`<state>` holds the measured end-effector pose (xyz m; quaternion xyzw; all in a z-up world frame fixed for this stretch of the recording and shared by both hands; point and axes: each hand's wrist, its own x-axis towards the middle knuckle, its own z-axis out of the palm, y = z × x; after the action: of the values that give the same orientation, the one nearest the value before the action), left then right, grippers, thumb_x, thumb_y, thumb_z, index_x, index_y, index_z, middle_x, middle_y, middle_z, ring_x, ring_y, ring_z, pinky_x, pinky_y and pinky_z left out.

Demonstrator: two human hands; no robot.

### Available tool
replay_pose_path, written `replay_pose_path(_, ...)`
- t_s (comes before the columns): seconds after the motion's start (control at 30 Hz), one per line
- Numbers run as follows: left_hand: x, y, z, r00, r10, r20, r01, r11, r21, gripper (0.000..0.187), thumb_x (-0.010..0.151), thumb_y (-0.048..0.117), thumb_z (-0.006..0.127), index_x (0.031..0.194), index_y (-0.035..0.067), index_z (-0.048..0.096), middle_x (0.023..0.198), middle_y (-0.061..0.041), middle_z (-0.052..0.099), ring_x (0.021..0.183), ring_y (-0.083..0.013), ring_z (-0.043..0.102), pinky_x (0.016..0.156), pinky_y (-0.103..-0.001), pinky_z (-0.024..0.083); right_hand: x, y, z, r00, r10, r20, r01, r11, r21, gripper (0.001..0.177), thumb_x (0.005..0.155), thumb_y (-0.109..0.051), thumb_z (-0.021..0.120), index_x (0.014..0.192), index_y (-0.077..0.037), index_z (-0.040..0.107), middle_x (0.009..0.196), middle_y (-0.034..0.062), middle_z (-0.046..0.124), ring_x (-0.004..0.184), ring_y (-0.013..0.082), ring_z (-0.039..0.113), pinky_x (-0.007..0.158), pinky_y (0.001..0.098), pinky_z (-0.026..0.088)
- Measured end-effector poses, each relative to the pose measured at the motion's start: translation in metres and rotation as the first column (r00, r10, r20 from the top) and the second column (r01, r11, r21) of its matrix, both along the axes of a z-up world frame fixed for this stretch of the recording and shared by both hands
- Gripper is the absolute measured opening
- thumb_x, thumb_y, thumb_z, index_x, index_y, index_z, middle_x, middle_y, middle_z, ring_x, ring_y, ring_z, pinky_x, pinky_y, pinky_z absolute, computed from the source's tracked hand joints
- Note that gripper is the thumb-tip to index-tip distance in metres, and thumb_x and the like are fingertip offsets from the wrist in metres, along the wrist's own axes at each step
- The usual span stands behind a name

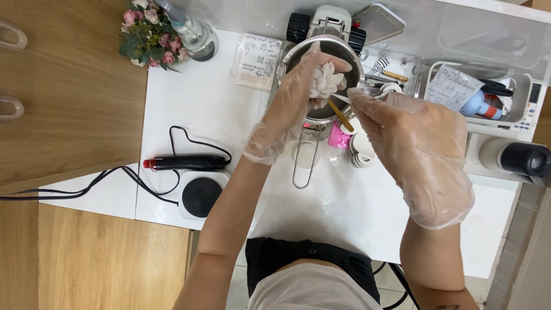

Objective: Remove wax flower ornaments from silicone molds and refine their edges using a handheld tool.

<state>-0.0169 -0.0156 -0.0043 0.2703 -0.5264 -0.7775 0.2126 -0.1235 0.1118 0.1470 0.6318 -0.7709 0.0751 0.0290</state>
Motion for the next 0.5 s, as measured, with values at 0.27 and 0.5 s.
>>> replay_pose_path(0.27, 0.014, -0.006, 0.021, 0.998, -0.038, -0.045, 0.035, 0.997, -0.065, 0.064, 0.107, 0.060, 0.034, 0.136, 0.013, 0.065, 0.118, -0.006, 0.073, 0.105, -0.0124, 0.071, 0.087, -0.030, 0.067, -0.001, 0.001, -0.003, 1.000, 0.015, 0.003, -0.015, 0.997, -0.080, 0.021, 0.094, -0.025, 0.079, 0.113, -0.017, 0.082, 0.062, 0.0074, 0.062, 0.048, 0.0228, 0.055, 0.046, 0.0375, 0.043)
replay_pose_path(0.5, 0.018, -0.004, 0.027, 0.991, -0.036, -0.126, 0.029, 0.998, -0.059, 0.056, 0.107, 0.057, 0.041, 0.141, 0.017, 0.061, 0.138, 0.000, 0.062, 0.125, -0.0108, 0.063, 0.096, -0.032, 0.066, -0.001, 0.001, -0.006, 0.999, -0.011, -0.051, 0.009, 0.998, -0.055, 0.020, 0.096, -0.027, 0.079, 0.114, -0.019, 0.083, 0.057, 0.0057, 0.059, 0.045, 0.0200, 0.052, 0.043, 0.0375, 0.038)
